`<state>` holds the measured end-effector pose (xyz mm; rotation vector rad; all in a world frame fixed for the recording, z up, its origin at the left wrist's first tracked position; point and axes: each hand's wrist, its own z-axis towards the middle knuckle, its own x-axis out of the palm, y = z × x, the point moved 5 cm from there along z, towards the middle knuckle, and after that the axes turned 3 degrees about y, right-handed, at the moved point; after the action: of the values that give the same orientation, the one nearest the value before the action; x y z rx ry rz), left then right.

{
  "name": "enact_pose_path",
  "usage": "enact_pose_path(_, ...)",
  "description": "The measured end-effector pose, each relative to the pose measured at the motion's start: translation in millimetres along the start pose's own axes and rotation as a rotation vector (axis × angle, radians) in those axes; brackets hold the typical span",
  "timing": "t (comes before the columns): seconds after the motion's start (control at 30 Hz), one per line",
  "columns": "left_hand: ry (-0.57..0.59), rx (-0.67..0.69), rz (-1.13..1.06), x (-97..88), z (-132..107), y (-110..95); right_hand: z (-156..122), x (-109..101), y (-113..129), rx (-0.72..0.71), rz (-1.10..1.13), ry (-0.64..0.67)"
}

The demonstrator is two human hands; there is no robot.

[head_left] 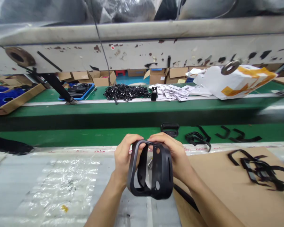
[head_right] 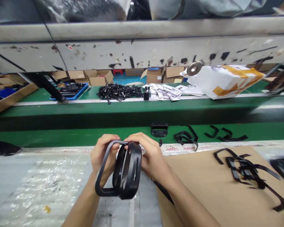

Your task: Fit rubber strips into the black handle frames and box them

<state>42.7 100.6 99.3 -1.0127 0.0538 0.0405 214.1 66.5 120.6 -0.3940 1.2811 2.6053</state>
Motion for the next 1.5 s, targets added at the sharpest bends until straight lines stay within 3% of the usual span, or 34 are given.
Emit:
enact_pose_path(0.3,-0.017,0.011,0.030,2.3,-2,-17,-11,7,3,0.094,0.026,-0.046)
enact_pose_path(0.5,-0.008,0.124,0.090,5.5,-6,-24,-15,8,10,0.124,0.042,-0.086)
enact_pose_path(0.57,0.005,0.076,0.100,5.8,-3,-22,-11,5,11,0.159,0.058,-0.084)
enact_pose_path(0.63,0.047,-0.019,0.106,6.2,1,-17,-4,2,10,0.234,0.110,-0.059)
enact_pose_path(0.77,0.252,-0.106,0.111,7.5,10,-9,8,-2,1,0.374,0.236,-0.008)
enact_pose_path(0.87,0.306,0.001,0.157,0.4,15,-12,9,-4,-6,0.411,0.274,-0.019)
enact_pose_path(0.97,0.323,0.256,0.250,-9.4,16,-31,4,-8,-13,0.433,0.240,-0.064)
enact_pose_path(1.03,0.414,0.389,0.310,-12.5,13,-49,3,-14,-15,0.436,0.190,-0.070)
enact_pose_path(1.1,0.559,0.434,0.329,-12.6,7,-65,3,-19,-17,0.425,0.156,-0.043)
enact_pose_path(1.23,0.811,0.379,0.244,-9.0,-6,-83,9,-20,-16,0.429,0.182,0.128)
enact_pose_path(1.33,0.858,0.289,0.126,-9.2,-14,-74,6,-11,-15,0.467,0.171,0.272)
enact_pose_path(1.4,0.786,0.124,0.003,-14.7,-17,-54,-7,-7,-16,0.500,0.119,0.357)
enact_pose_path(1.5,0.513,-0.256,-0.209,-31.3,-24,-6,-49,-8,-23,0.594,-0.073,0.419)
